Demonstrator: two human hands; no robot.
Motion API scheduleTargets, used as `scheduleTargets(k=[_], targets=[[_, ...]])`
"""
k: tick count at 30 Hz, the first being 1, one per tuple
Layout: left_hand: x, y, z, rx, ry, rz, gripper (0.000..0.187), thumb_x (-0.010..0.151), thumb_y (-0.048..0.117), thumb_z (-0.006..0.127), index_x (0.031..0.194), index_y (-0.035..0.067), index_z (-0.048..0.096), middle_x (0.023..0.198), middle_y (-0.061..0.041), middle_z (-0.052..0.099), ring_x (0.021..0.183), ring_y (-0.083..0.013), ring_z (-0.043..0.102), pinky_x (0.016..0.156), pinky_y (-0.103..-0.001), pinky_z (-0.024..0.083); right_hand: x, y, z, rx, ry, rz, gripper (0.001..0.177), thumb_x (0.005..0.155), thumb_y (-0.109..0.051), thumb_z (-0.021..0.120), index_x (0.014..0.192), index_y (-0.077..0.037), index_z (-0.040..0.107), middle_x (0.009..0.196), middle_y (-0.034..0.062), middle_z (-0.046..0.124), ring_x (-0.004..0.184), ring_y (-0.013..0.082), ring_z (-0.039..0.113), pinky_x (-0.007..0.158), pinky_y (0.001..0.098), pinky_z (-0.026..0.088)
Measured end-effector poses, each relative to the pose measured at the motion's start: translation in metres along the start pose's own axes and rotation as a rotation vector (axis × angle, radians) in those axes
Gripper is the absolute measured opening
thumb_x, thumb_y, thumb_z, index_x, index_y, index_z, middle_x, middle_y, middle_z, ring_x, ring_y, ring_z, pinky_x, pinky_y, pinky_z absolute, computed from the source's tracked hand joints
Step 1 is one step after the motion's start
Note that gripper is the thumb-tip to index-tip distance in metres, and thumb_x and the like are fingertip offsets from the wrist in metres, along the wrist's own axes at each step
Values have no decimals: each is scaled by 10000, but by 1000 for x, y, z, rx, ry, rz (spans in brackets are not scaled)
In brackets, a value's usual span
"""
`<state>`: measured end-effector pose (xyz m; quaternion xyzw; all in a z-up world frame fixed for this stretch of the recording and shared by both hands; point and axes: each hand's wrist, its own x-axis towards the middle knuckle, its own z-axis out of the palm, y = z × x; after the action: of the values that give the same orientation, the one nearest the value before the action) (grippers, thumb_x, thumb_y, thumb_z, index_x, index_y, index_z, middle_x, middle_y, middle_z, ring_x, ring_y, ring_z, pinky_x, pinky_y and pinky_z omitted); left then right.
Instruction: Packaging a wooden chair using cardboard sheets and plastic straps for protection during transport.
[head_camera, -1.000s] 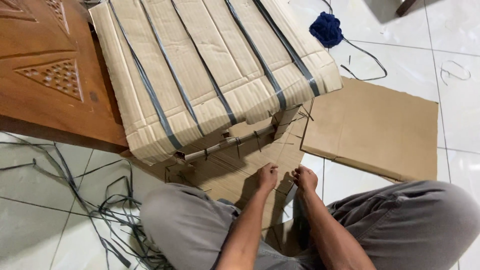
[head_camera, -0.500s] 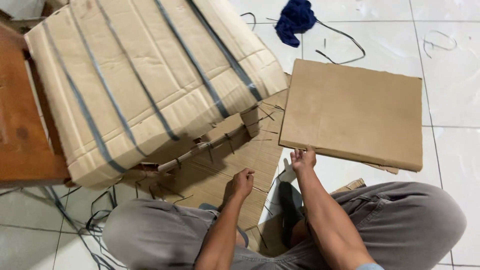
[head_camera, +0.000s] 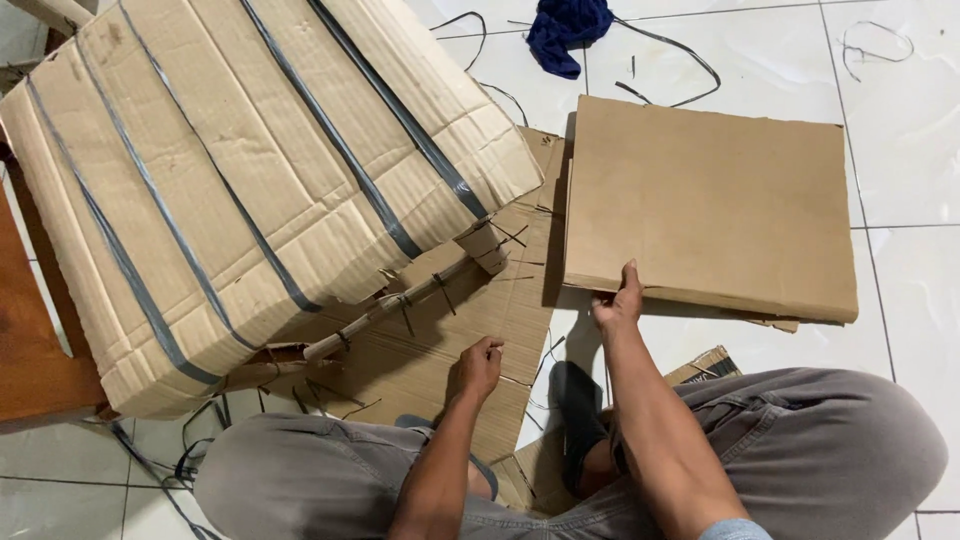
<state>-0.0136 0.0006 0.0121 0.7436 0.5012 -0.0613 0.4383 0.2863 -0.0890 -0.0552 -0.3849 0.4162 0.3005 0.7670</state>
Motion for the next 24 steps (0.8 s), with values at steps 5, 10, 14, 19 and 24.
scheduleTargets(k=[5, 10, 14, 19, 24], targets=[[-8, 27, -13, -32, -9, 30, 322, 949, 284, 519, 1165, 242, 754, 1099, -85, 788, 1101, -329, 726, 901, -477, 584, 61, 0, -19, 62, -34, -62, 338, 808, -305, 896, 1054, -196, 691, 1159, -1, 765, 1070, 107, 727, 928, 187, 488], [17, 32, 8, -200, 45, 180, 283, 985, 228, 560, 1179, 156, 753, 1074, -159, 777, 1076, -387, 722, 861, -514, 587, 27, -16, -6, 349, -215, -74, 335, 790, -110, 834, 1117, -108, 757, 1175, 144, 781, 1023, 319, 792, 984, 504, 639], [18, 73, 3, -296, 82, 207, 282, 1006, 249, 577, 1215, 162, 744, 1119, -117, 780, 1103, -346, 722, 904, -491, 578, -25, -15, 15, 331, -309, -79, 351, 812, -115, 813, 1155, -122, 740, 1184, 139, 781, 1042, 337, 786, 999, 547, 628], [11, 125, -17, -813, 134, 477, 390, 1058, 325, 623, 1342, 60, 664, 1206, -251, 726, 1167, -411, 666, 945, -550, 553, -79, -14, 31, 237, -478, -122, 292, 875, -153, 789, 1164, -136, 754, 1206, 137, 770, 1104, 311, 763, 1059, 529, 599], [7, 162, -23, -1004, 48, 492, 636, 987, 471, 691, 1436, 39, 565, 1324, -257, 607, 1223, -412, 534, 978, -550, 483, -125, 3, 25, 180, -535, -115, 311, 922, -201, 749, 1228, -148, 734, 1267, 136, 739, 1159, 305, 735, 1098, 548, 564]])
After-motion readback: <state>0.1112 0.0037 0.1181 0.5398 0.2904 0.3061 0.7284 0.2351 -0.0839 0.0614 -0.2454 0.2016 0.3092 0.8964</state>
